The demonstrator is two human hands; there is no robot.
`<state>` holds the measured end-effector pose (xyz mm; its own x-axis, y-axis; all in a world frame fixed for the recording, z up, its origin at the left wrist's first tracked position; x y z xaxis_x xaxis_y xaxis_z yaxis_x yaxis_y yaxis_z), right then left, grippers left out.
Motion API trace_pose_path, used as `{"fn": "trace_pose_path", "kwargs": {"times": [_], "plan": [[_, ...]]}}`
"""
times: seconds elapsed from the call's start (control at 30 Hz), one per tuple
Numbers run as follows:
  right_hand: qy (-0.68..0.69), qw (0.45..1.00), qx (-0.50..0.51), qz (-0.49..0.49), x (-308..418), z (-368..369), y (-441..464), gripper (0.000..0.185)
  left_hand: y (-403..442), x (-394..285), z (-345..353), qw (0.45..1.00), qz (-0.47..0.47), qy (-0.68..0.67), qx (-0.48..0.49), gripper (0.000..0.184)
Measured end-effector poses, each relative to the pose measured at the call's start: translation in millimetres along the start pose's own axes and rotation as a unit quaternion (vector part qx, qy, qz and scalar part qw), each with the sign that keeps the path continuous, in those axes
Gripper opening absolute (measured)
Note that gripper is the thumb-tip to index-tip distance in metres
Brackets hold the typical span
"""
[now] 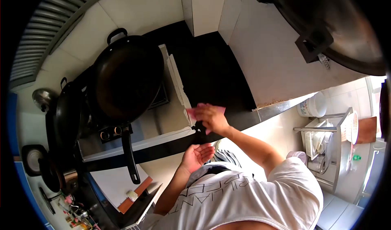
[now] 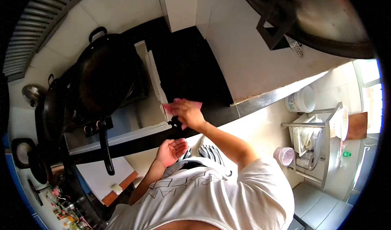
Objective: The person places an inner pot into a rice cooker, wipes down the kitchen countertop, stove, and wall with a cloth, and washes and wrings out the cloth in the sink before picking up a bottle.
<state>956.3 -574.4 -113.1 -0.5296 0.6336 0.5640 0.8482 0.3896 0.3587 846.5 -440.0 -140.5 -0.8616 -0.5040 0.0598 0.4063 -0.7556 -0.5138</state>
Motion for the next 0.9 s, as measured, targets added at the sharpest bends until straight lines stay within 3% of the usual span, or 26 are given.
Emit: {"fn": "trace_pose_path", "kwargs": {"times": [0.13,0.17,0.27,0.3,0.37,0.43,0.53,0.6,0.67,0.73,0.9], "plan": [[0.055,0.998,0.004,-0.032,4.6,-13.9,-8.3,0.029,3.6,8.5,4.4,1.000,0.004,0.008,-0.015,0.043],[0.080,0.996,0.010,-0.030,-2.2,-18.1,-0.2,0.028,5.0,9.1,1.6,1.000,-0.005,-0.023,0.021,0.045],[0.018,0.989,-0.140,-0.052,-31.5,-63.2,72.1,0.024,6.6,11.9,-11.9,0.999,0.005,-0.040,-0.007,0.043],[-0.038,0.987,-0.146,-0.049,-52.9,-69.4,98.3,0.027,4.7,12.8,-11.9,0.998,0.019,-0.030,-0.042,0.043],[-0.231,0.961,-0.142,0.049,-87.1,-80.7,140.0,0.032,4.6,13.8,-13.0,0.999,0.031,-0.015,-0.005,0.041],[-0.429,0.891,-0.087,0.119,-127.2,-74.6,160.2,0.036,4.9,15.8,-16.4,0.999,0.013,-0.030,0.011,0.041],[-0.348,0.924,-0.016,0.156,-186.5,-48.6,154.7,0.045,6.4,18.5,-23.2,0.999,-0.003,-0.044,-0.009,0.042],[-0.310,0.931,-0.040,0.191,-189.5,-50.5,143.3,0.049,10.7,21.7,-30.7,0.998,-0.011,-0.056,-0.004,0.043],[-0.271,0.933,-0.073,0.228,-179.8,-57.4,131.5,0.053,14.0,21.6,-29.6,0.999,-0.022,-0.042,-0.008,0.044],[-0.361,0.909,-0.076,0.192,-159.2,-61.3,119.3,0.057,19.3,21.2,-28.1,0.999,-0.030,-0.027,-0.007,0.044],[-0.322,0.922,-0.117,0.180,-114.5,-67.7,59.4,0.061,43.6,27.0,-30.7,0.997,-0.056,0.053,-0.015,0.045]]}}
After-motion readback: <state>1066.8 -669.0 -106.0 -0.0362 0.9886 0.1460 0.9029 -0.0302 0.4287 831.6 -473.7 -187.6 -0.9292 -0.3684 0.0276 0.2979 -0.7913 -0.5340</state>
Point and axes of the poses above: each hand's wrist, its own y-axis towards the middle knuckle, its own z-axis out of the palm, x = y × z, the point moved 5 cm from there along y, towards the middle knuckle, and after that the axes turned 3 degrees about -y, right-handed, at the moved point
